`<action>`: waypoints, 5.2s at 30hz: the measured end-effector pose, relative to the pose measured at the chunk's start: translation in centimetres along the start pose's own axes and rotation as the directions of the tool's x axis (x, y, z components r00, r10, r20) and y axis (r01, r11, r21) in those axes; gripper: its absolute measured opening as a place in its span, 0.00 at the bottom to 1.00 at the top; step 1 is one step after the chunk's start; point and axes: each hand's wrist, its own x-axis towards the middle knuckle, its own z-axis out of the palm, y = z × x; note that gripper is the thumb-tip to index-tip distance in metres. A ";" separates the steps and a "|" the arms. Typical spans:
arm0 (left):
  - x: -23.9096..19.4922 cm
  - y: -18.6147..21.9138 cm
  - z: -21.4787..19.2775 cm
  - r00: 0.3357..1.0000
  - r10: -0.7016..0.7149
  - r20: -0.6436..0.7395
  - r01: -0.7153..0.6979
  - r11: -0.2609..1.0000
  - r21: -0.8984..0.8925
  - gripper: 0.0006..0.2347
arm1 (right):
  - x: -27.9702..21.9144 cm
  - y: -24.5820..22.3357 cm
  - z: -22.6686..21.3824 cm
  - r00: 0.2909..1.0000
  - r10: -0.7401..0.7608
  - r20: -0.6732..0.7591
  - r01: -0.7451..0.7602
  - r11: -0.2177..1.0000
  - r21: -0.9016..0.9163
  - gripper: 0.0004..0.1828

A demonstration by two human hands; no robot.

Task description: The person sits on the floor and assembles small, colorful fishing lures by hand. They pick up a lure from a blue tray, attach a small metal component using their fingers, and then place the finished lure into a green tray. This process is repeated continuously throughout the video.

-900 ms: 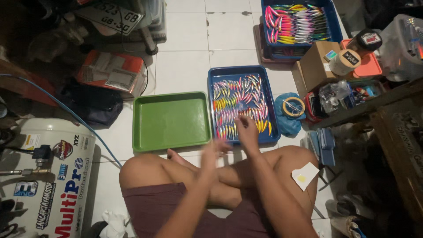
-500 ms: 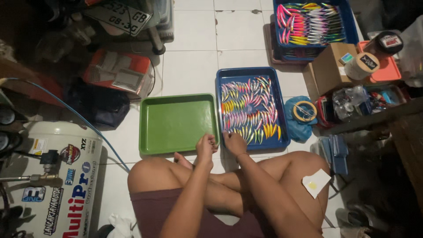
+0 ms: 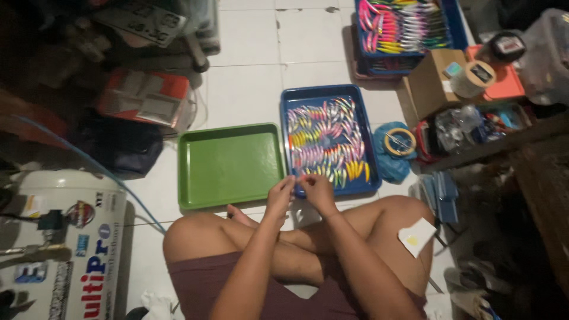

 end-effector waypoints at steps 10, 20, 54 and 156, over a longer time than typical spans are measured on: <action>-9.8 5.0 0.9 0.945 0.082 0.315 -0.038 0.989 -0.144 0.16 | -20.7 -7.1 -14.6 0.902 -0.373 -0.218 0.362 0.928 -0.092 0.08; -13.3 6.2 1.8 0.917 0.015 0.399 0.028 0.994 -0.104 0.13 | -27.4 6.2 -22.7 0.800 -0.127 -0.586 -0.028 0.969 -0.247 0.15; -15.5 5.4 2.7 0.856 0.052 0.514 -0.080 0.996 0.033 0.12 | -25.9 2.5 -25.4 0.707 -0.639 -0.304 0.065 0.486 -0.872 0.06; -20.3 10.9 1.5 0.886 0.107 0.452 -0.024 0.982 -0.186 0.11 | -25.6 -2.5 -26.6 0.852 -0.334 -0.403 0.088 0.850 -0.519 0.05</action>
